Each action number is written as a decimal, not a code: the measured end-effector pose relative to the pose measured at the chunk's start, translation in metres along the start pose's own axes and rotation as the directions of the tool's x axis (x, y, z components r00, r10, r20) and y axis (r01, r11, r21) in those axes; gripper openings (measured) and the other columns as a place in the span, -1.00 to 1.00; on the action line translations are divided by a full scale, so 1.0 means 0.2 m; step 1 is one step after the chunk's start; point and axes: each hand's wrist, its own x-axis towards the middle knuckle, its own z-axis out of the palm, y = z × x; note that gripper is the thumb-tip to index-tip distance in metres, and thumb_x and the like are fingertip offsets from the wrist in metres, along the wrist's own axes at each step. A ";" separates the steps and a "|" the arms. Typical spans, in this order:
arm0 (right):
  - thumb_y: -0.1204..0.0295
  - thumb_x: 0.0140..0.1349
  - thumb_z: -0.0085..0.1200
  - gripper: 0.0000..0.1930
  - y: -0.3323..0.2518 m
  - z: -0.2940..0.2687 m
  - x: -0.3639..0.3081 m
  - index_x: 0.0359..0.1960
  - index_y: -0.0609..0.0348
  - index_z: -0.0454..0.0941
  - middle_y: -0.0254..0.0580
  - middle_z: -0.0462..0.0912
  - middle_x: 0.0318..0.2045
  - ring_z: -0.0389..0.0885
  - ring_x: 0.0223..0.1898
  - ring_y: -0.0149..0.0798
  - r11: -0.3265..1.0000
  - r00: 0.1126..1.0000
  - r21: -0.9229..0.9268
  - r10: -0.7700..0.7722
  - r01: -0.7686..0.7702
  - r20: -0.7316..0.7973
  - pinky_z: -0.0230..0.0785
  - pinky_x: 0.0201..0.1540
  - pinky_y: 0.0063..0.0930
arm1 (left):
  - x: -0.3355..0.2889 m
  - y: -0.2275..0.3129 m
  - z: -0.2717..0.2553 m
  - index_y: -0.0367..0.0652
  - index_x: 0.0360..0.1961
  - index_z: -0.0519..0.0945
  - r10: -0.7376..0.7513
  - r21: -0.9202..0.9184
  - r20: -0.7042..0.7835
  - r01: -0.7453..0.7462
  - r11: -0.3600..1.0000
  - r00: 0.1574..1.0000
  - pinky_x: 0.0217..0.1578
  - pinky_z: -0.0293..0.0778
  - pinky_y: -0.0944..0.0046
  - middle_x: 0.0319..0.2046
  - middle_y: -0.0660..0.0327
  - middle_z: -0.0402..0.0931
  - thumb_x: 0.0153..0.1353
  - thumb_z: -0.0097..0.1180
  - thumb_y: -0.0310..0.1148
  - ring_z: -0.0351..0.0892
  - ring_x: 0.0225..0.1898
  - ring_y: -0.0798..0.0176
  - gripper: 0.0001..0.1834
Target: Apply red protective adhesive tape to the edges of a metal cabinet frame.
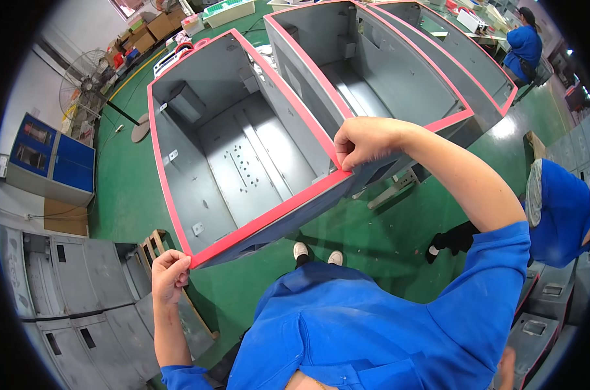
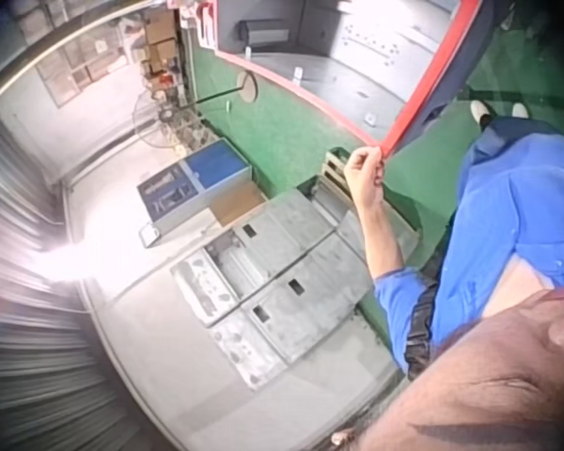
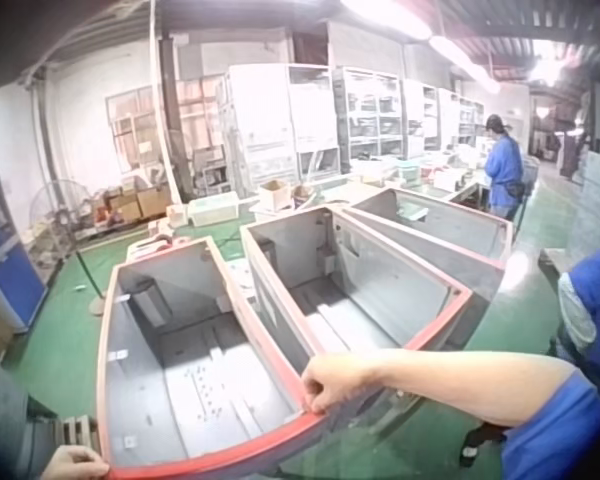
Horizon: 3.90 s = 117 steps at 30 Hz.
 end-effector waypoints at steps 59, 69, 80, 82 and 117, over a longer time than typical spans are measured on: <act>0.82 0.02 -0.22 -0.61 0.06 0.74 -0.01 -0.06 0.45 0.41 0.10 0.51 -0.15 0.52 -0.16 0.04 0.911 0.307 -0.406 -0.407 0.071 -0.860 0.39 -0.13 -0.26 | -0.02 0.04 0.00 -0.19 -0.53 0.52 0.006 0.106 -0.031 -0.003 0.994 1.000 -0.69 0.10 0.56 -0.62 0.35 0.45 -0.01 0.23 -0.39 0.30 -0.65 0.58 -0.86; 0.73 0.15 -0.24 -0.64 0.08 0.74 -0.02 0.02 0.39 0.36 0.07 0.48 -0.08 0.48 -0.07 -0.01 0.918 0.354 -0.389 -0.391 0.079 -0.850 0.30 -0.01 -0.30 | -0.02 0.01 0.00 -0.20 -0.54 0.53 0.124 0.128 0.032 -0.127 0.984 0.992 -0.58 0.25 0.53 -0.60 0.35 0.48 0.02 0.21 -0.43 0.37 -0.57 0.57 -0.89; 0.75 0.13 -0.24 -0.63 0.06 0.74 -0.02 0.01 0.42 0.36 0.07 0.49 -0.08 0.49 -0.10 0.00 0.915 0.348 -0.398 -0.395 0.066 -0.850 0.33 -0.06 -0.29 | -0.01 -0.02 0.00 -0.18 -0.54 0.53 0.184 0.156 0.040 -0.188 0.970 0.982 -0.57 0.27 0.54 -0.60 0.37 0.48 0.03 0.21 -0.41 0.38 -0.56 0.57 -0.88; 0.72 0.16 -0.24 -0.63 0.08 0.75 -0.02 0.03 0.38 0.35 0.05 0.47 -0.06 0.47 -0.06 -0.03 0.927 0.359 -0.366 -0.369 0.080 -0.857 0.29 0.00 -0.32 | -0.01 -0.02 -0.01 -0.19 -0.54 0.53 0.183 0.160 0.042 -0.188 0.969 0.982 -0.57 0.26 0.54 -0.60 0.37 0.47 0.04 0.20 -0.42 0.37 -0.56 0.58 -0.88; 0.73 0.04 -0.10 -0.59 0.12 0.78 0.03 0.01 0.45 0.34 0.09 0.52 -0.14 0.57 -0.20 -0.08 0.962 0.240 -0.229 -0.260 0.150 -0.935 0.42 -0.14 -0.38 | 0.00 -0.21 0.11 -0.18 0.06 0.34 0.320 -0.012 -0.168 -0.327 0.945 0.932 -0.69 0.09 0.58 -0.40 0.35 0.23 0.07 0.08 -0.51 0.23 -0.53 0.57 -0.52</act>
